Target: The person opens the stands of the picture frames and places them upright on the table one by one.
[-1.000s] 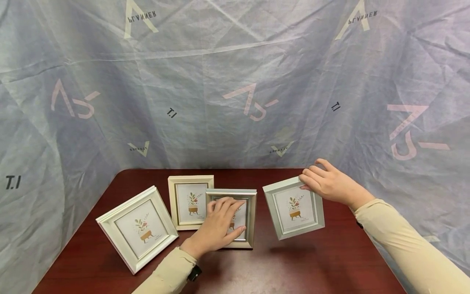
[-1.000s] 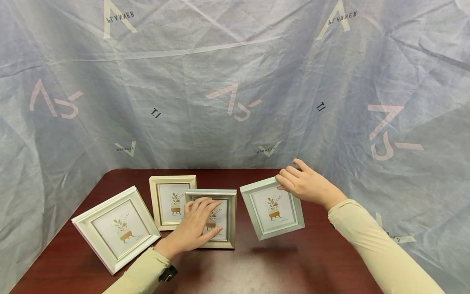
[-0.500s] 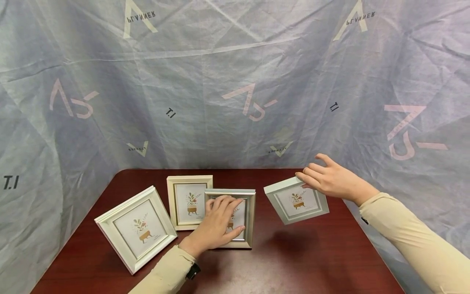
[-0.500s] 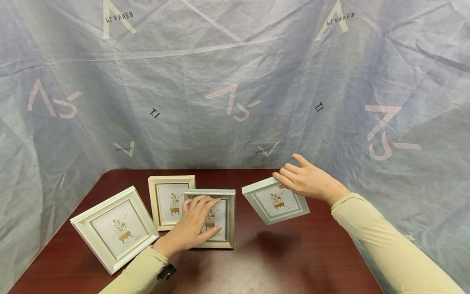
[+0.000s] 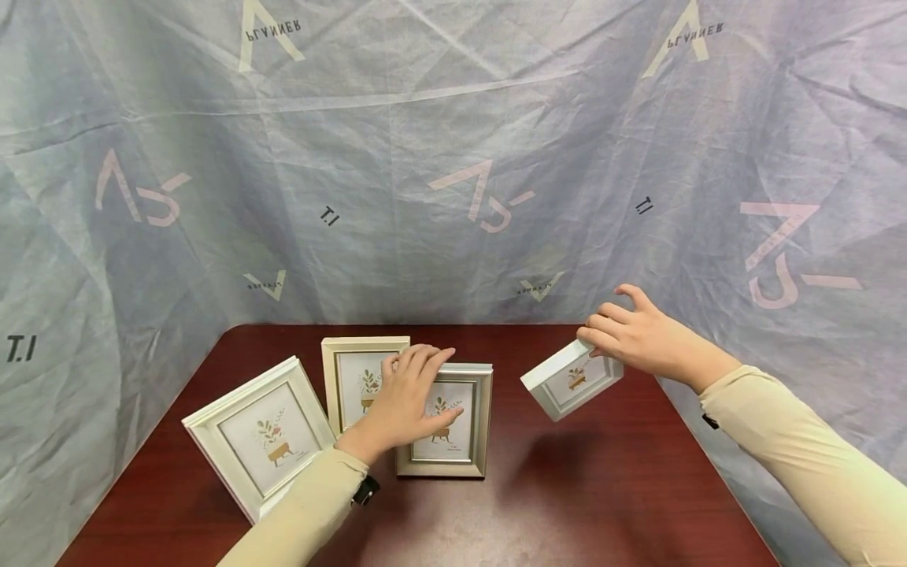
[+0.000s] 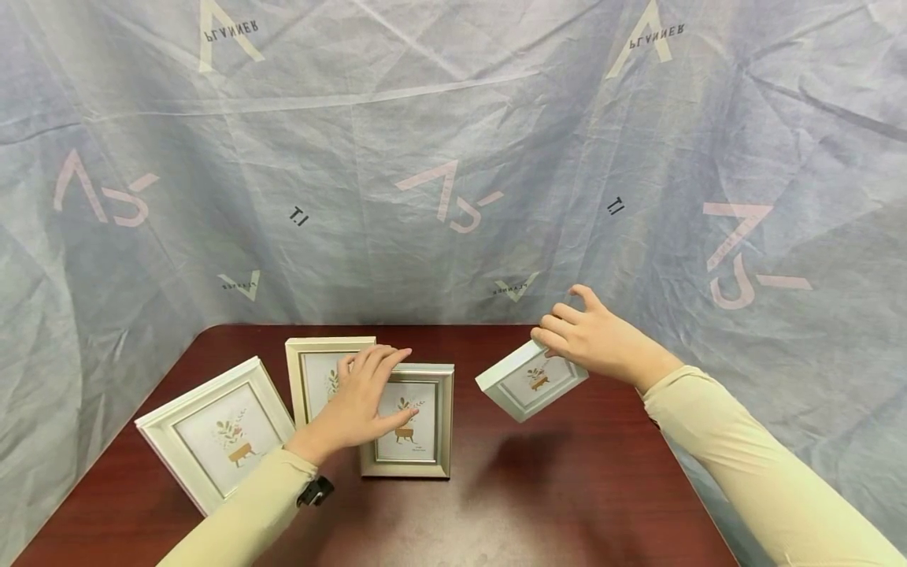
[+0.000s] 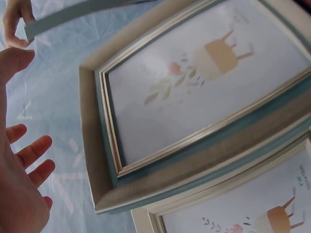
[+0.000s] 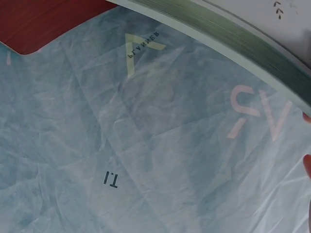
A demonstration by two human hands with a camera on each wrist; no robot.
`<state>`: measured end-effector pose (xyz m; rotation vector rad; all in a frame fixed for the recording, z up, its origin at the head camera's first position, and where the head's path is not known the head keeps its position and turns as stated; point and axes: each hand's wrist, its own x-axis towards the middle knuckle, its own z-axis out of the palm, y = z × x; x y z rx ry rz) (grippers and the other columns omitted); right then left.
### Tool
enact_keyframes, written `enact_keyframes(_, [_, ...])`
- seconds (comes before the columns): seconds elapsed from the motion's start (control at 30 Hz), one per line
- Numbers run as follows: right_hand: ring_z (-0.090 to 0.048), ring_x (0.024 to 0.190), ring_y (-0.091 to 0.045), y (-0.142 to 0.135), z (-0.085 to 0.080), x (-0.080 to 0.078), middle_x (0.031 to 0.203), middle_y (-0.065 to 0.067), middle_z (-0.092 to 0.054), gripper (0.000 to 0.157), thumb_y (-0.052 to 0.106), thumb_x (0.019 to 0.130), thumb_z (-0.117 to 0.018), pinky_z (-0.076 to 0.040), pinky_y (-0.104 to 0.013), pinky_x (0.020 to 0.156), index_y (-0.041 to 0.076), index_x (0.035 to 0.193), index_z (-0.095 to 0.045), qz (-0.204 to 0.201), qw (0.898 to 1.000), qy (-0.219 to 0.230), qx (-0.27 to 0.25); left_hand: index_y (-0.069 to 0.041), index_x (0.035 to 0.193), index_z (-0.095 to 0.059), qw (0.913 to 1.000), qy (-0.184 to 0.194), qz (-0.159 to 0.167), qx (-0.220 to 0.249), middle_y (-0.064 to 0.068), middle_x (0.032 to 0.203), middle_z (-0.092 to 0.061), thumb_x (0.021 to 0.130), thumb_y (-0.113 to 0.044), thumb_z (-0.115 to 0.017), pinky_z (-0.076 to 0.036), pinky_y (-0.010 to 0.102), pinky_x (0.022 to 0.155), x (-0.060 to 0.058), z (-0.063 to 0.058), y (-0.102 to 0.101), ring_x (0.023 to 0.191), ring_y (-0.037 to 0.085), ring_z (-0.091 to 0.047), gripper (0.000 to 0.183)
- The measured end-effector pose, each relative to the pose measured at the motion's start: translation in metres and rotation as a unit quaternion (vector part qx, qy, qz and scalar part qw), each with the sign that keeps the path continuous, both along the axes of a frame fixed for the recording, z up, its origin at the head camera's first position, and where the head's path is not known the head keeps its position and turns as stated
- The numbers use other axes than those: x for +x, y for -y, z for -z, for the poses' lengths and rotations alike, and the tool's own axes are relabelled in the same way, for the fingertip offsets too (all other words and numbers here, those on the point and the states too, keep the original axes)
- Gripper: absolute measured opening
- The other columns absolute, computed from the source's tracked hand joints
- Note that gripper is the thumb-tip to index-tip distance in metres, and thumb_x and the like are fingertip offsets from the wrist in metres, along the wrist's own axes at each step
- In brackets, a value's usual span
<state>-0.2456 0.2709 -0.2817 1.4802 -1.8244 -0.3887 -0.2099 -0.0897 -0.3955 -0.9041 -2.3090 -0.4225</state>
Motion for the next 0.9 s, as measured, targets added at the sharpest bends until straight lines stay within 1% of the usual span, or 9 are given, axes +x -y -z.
enact_keyframes(0.17, [-0.051,0.082,-0.024,0.0,-0.003,0.003,0.092,-0.004,-0.053,0.029,0.029,0.084,-0.046,-0.033,-0.058,0.081,0.008,0.103,-0.054,0.022,0.999,0.005,0.024,-0.012,0.137,-0.035,1.0,0.003,0.001,0.008,0.006,0.122,-0.042,0.074,-0.052,-0.063,-0.023,0.046,0.085,-0.007,-0.005,0.002,0.116,0.025,-0.035,0.08])
enact_keyframes(0.27, [-0.051,0.084,-0.023,-0.001,-0.004,0.005,0.092,-0.003,-0.054,0.026,0.025,0.083,-0.046,-0.033,-0.057,0.082,0.011,0.103,-0.055,0.031,0.999,0.012,0.033,-0.012,0.138,-0.034,1.0,0.003,-0.001,0.006,0.006,0.121,-0.042,0.074,-0.053,-0.062,-0.023,0.045,0.084,-0.008,-0.007,0.003,0.116,0.024,-0.034,0.08])
enact_keyframes(0.33, [-0.051,0.084,-0.023,-0.002,-0.004,0.006,0.092,-0.004,-0.054,0.022,0.016,0.087,-0.041,-0.033,-0.058,0.081,0.012,0.102,-0.057,0.027,0.999,0.027,0.027,-0.013,0.138,-0.033,1.0,0.004,-0.003,0.005,0.005,0.122,-0.041,0.075,-0.053,-0.061,-0.023,0.045,0.083,-0.009,-0.008,0.003,0.116,0.024,-0.034,0.08])
enact_keyframes(0.4, [-0.051,0.084,-0.024,-0.003,-0.004,0.006,0.091,-0.005,-0.053,0.025,0.007,0.086,-0.038,-0.033,-0.058,0.08,0.015,0.1,-0.057,0.022,0.999,0.034,0.022,-0.013,0.138,-0.033,1.0,0.003,-0.002,0.005,0.005,0.122,-0.041,0.075,-0.054,-0.06,-0.023,0.045,0.083,-0.009,-0.01,0.003,0.116,0.023,-0.034,0.08])
enact_keyframes(0.5, [-0.052,0.084,-0.025,-0.003,-0.004,0.006,0.092,-0.006,-0.053,0.028,-0.003,0.081,-0.043,-0.032,-0.059,0.078,0.017,0.095,-0.057,0.012,0.999,0.048,0.014,-0.013,0.138,-0.033,1.0,0.004,0.0,0.005,0.005,0.121,-0.041,0.075,-0.054,-0.06,-0.023,0.046,0.084,-0.009,-0.012,0.003,0.116,0.023,-0.033,0.08])
enact_keyframes(0.57, [-0.053,0.084,-0.025,-0.003,-0.003,0.006,0.092,-0.006,-0.054,0.023,0.001,0.079,-0.048,-0.032,-0.059,0.077,0.018,0.092,-0.057,0.004,0.999,0.054,0.006,-0.013,0.138,-0.033,1.0,0.005,0.0,0.004,0.005,0.121,-0.041,0.075,-0.054,-0.06,-0.022,0.047,0.085,-0.009,-0.013,0.003,0.116,0.023,-0.033,0.079])
enact_keyframes(0.67, [-0.054,0.085,-0.024,-0.002,-0.001,0.006,0.092,-0.005,-0.055,0.016,0.012,0.091,-0.044,-0.032,-0.058,0.077,0.02,0.089,-0.058,-0.008,0.998,0.064,-0.014,-0.014,0.138,-0.033,1.0,0.004,0.001,0.003,0.004,0.121,-0.041,0.075,-0.054,-0.059,-0.021,0.047,0.086,-0.009,-0.014,0.004,0.116,0.023,-0.033,0.079])
enact_keyframes(0.77, [-0.054,0.085,-0.022,0.0,0.001,0.006,0.091,-0.004,-0.056,0.033,0.025,0.1,-0.029,-0.032,-0.056,0.076,0.022,0.087,-0.059,-0.024,0.997,0.07,-0.037,-0.014,0.138,-0.033,1.0,0.0,-0.001,0.002,0.004,0.121,-0.041,0.075,-0.055,-0.06,-0.021,0.047,0.086,-0.009,-0.015,0.005,0.116,0.023,-0.033,0.079])
enact_keyframes(0.9, [-0.055,0.086,-0.022,0.002,0.003,0.008,0.091,-0.004,-0.056,0.035,0.026,0.1,-0.028,-0.031,-0.056,0.076,0.023,0.088,-0.06,-0.034,0.995,0.076,-0.048,-0.014,0.137,-0.034,1.0,-0.008,-0.002,0.004,0.004,0.12,-0.041,0.074,-0.053,-0.061,-0.022,0.047,0.085,-0.01,-0.015,0.005,0.115,0.023,-0.034,0.079])
